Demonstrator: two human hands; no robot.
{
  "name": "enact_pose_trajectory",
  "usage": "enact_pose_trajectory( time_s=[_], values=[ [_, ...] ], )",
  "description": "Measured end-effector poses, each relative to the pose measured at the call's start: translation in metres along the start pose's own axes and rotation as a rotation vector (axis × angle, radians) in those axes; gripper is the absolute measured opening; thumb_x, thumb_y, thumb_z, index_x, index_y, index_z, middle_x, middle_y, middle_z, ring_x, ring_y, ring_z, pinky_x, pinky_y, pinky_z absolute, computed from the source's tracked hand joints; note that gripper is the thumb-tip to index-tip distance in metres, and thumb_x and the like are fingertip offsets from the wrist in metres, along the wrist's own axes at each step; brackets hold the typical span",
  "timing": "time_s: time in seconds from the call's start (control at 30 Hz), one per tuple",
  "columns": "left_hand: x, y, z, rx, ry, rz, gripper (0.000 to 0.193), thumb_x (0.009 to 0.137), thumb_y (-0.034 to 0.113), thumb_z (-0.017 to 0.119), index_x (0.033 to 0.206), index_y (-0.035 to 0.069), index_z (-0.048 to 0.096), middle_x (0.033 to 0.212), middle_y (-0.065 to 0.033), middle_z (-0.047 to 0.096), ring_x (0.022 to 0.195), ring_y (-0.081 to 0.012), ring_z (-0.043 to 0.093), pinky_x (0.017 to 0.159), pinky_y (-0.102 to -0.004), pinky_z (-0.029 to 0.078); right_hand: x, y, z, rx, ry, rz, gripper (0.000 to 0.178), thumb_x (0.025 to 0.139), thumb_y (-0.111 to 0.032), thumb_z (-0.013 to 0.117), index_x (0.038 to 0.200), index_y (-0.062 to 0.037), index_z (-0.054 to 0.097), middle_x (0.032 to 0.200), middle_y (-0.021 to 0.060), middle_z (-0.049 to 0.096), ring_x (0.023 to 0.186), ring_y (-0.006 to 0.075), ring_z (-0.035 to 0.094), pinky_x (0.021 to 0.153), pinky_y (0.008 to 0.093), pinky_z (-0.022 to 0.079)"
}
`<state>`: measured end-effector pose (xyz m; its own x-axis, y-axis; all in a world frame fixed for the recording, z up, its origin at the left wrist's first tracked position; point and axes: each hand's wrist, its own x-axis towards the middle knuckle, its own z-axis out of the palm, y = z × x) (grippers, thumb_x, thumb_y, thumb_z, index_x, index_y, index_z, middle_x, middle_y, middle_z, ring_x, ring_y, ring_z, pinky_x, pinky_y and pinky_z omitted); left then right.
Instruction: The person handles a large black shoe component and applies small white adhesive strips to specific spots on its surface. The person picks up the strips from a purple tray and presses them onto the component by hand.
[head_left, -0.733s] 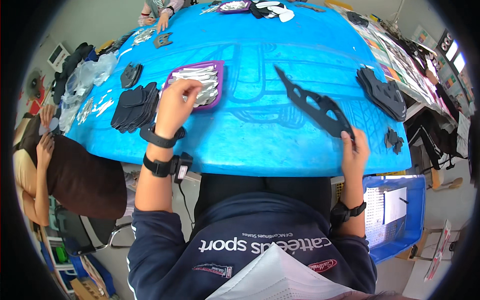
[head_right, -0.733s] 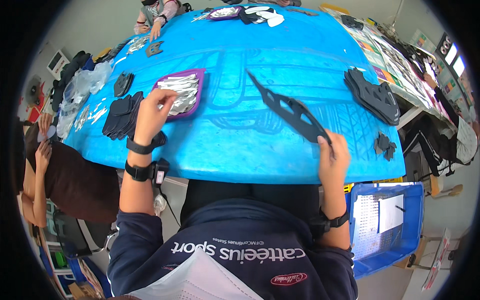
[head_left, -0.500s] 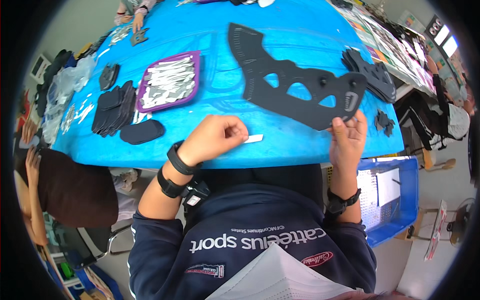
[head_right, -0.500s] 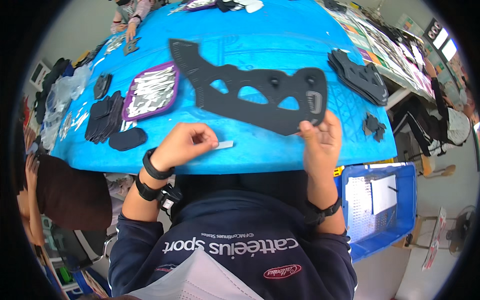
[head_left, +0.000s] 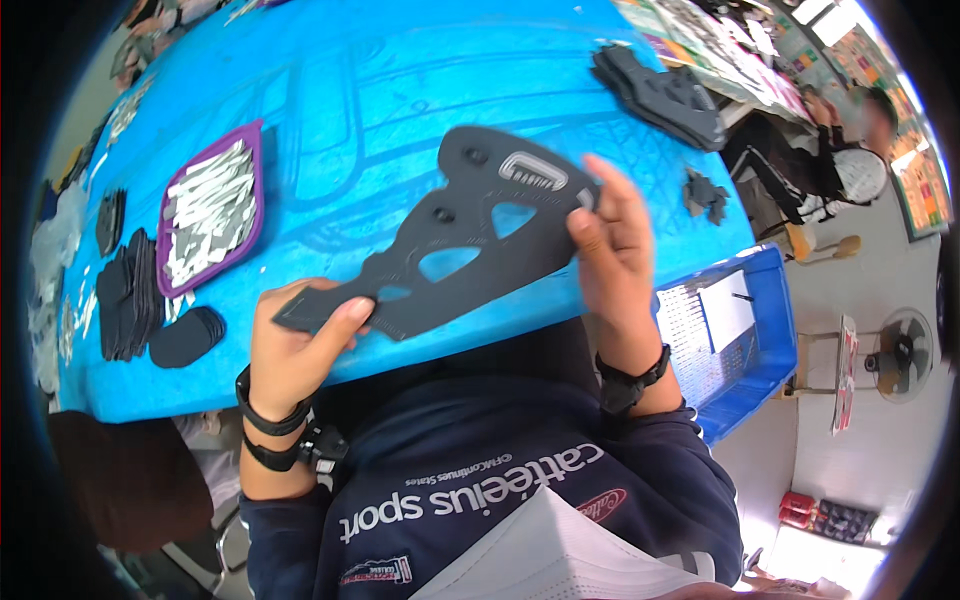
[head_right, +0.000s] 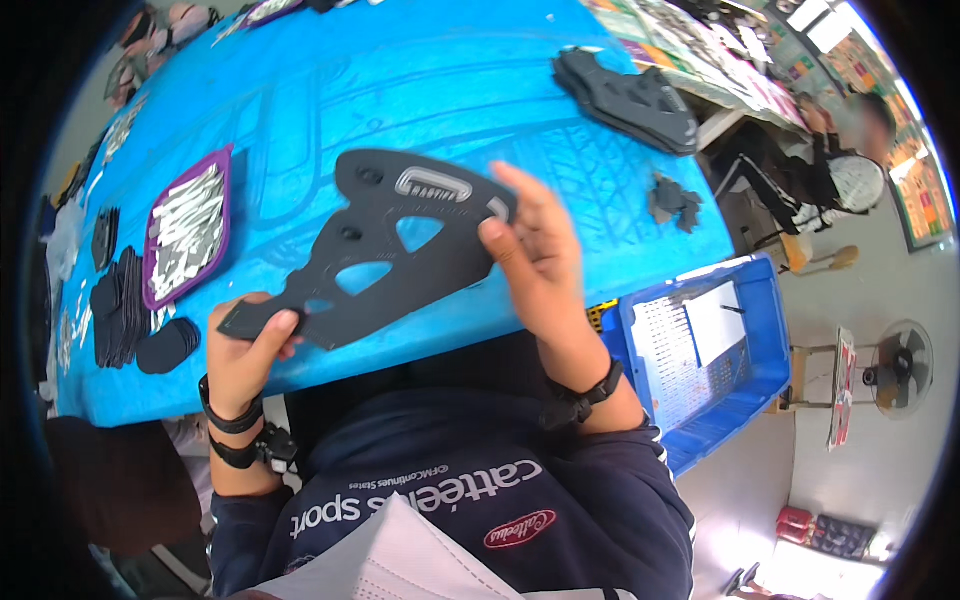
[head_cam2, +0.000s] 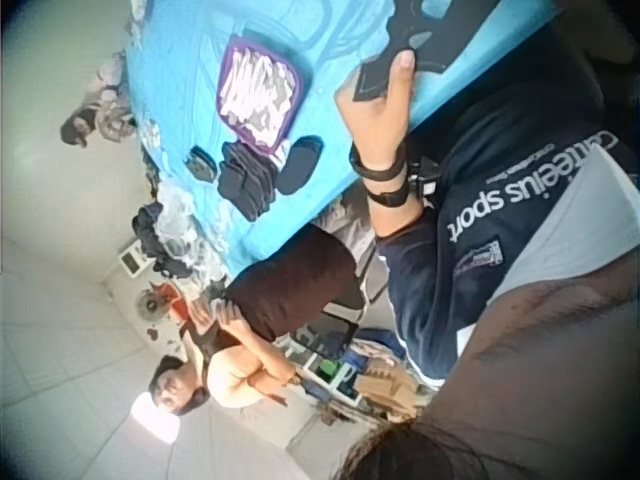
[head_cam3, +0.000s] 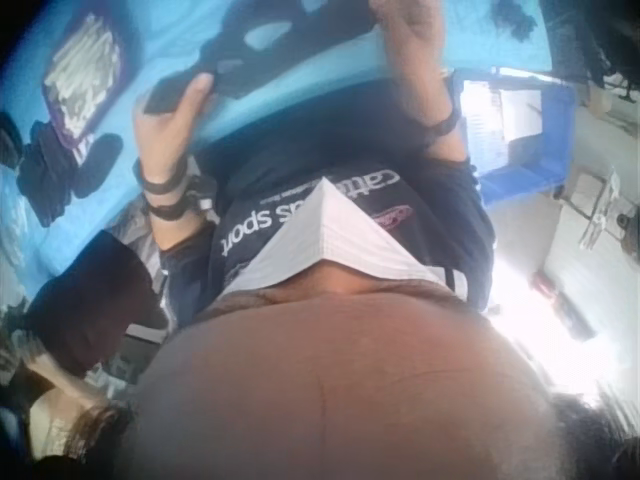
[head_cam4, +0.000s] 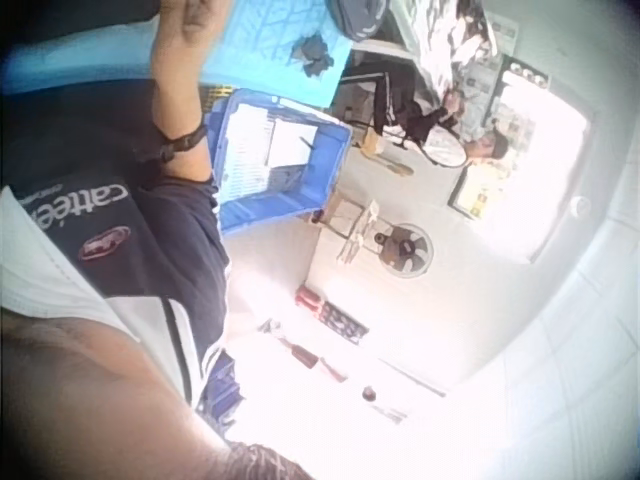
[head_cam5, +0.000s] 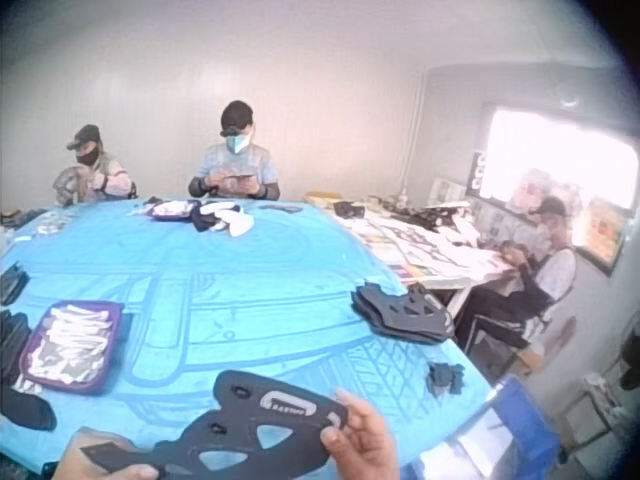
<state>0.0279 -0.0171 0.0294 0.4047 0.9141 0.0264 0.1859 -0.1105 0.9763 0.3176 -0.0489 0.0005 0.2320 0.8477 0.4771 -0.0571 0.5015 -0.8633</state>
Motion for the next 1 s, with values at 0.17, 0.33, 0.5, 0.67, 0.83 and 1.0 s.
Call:
enact_pose_trajectory(
  time_s=[0.17,0.33,0.5,0.67,0.83,1.0],
  values=[
    [0.006,-0.011,0.006,0.288,0.042,0.081,0.021,0.079,0.015,0.073,0.076,-0.004,0.065,0.059,-0.0100,0.059,0.051,-0.0133,0.056,0.047,-0.0261,0.040,0.002,0.009,0.013,-0.296,0.015,0.109,0.047,0.083,0.004,0.062,0.127,-0.0006,0.048,0.102,0.0033,0.048,0.097,0.0114,0.049,0.081,0.0216,0.040],
    [0.011,-0.025,0.001,0.358,-0.041,0.220,0.024,0.070,0.012,0.078,0.072,-0.005,0.061,0.061,-0.0122,0.057,0.049,-0.0244,0.056,0.046,-0.0301,0.039,-0.009,0.015,0.024,-0.248,-0.114,0.260,0.075,0.066,0.005,0.076,0.132,-0.0008,0.040,0.118,0.0082,0.040,0.112,0.0190,0.048,0.091,0.0291,0.044],
    [0.020,-0.036,-0.003,0.421,-0.090,0.352,0.022,0.062,0.006,0.079,0.065,0.001,0.058,0.059,-0.0089,0.054,0.051,-0.0249,0.048,0.045,-0.0322,0.035,-0.014,0.028,0.025,-0.299,-0.102,0.150,0.080,0.063,0.004,0.079,0.132,0.0001,0.038,0.119,0.0089,0.038,0.111,0.0197,0.048,0.090,0.0289,0.045],
    [0.025,-0.037,0.001,0.468,-0.102,0.321,0.019,0.062,0.005,0.076,0.063,0.003,0.057,0.059,-0.0066,0.052,0.058,-0.0248,0.046,0.055,-0.0332,0.036,-0.012,0.030,0.023,-0.396,-0.095,0.246,0.080,0.064,0.004,0.078,0.133,0.0011,0.037,0.120,0.0103,0.038,0.111,0.0203,0.048,0.090,0.0292,0.045],
    [0.026,-0.037,0.001,0.541,-0.095,0.286,0.020,0.062,0.007,0.075,0.061,0.005,0.056,0.059,-0.0041,0.050,0.060,-0.0223,0.045,0.063,-0.0350,0.032,-0.009,0.029,0.026,-0.572,-0.198,0.184,0.083,0.066,0.004,0.078,0.136,0.0021,0.033,0.124,0.0114,0.036,0.114,0.0209,0.045,0.091,0.0287,0.046],
    [0.028,-0.038,-0.002,0.554,-0.146,0.286,0.020,0.060,0.007,0.074,0.061,0.005,0.055,0.058,-0.0035,0.048,0.059,-0.0215,0.042,0.067,-0.0359,0.027,-0.011,0.033,0.031,-0.492,-0.101,0.214,0.080,0.068,0.002,0.077,0.135,0.0041,0.034,0.129,0.0136,0.032,0.116,0.0238,0.047,0.091,0.0317,0.049]
  ],
)
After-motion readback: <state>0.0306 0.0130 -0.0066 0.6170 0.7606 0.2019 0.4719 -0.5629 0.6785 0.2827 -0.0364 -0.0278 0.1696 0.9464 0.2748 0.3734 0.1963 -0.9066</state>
